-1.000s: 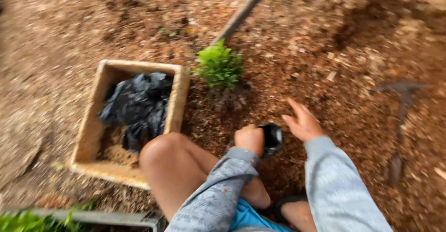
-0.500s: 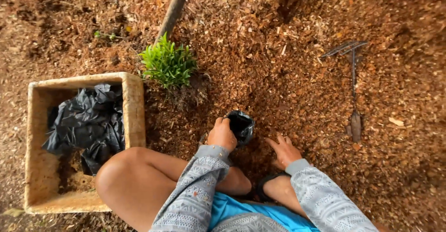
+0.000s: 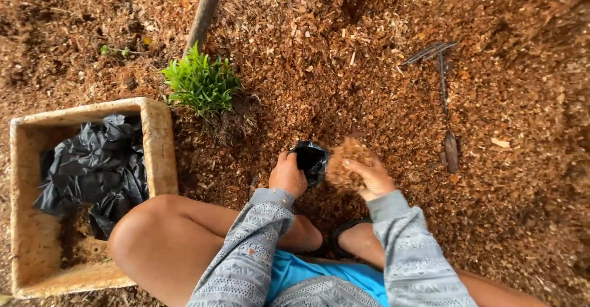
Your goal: Planting small green seedlings into a bed of mulch or soil by hand in a nursery setting.
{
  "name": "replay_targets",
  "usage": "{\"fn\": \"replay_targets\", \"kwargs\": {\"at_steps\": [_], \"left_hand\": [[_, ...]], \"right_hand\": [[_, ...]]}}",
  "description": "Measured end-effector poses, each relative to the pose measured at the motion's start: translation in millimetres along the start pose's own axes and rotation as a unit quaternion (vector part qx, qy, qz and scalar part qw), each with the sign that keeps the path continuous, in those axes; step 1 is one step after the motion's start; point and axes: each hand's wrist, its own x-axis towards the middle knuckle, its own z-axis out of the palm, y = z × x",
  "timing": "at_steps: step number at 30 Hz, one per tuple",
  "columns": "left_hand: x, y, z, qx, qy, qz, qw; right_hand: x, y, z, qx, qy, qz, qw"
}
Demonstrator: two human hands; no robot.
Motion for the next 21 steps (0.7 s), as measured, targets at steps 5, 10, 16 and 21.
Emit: {"fn": "replay_targets", "kwargs": {"at_steps": [5, 10, 16, 21], "left_hand": [[-5.7, 7.6, -7.0, -0.028, -0.012, 0.015, 0.999], [-9.6, 2.2, -12.5, -0.030, -0.049, -0.008, 0.998], [-11.0, 7.7, -11.9, -0.040, -0.038, -0.043, 0.998], [-13.8, 11.6, -24.2, -0.061, -0.046, -0.048, 0.996]], "right_hand": [[-26.0, -12.2, 55.3, 0.107, -0.095, 0.008, 0.990], [-9.8, 10.3, 55.2, -0.525, -0.206, -0.040, 0.825], [10.9, -46.8, 78.1, -0.496, -0.145, -0.176, 0.838], [56.7, -92.6, 108.9, -0.566, -0.156, -0.260, 0.767]]}}
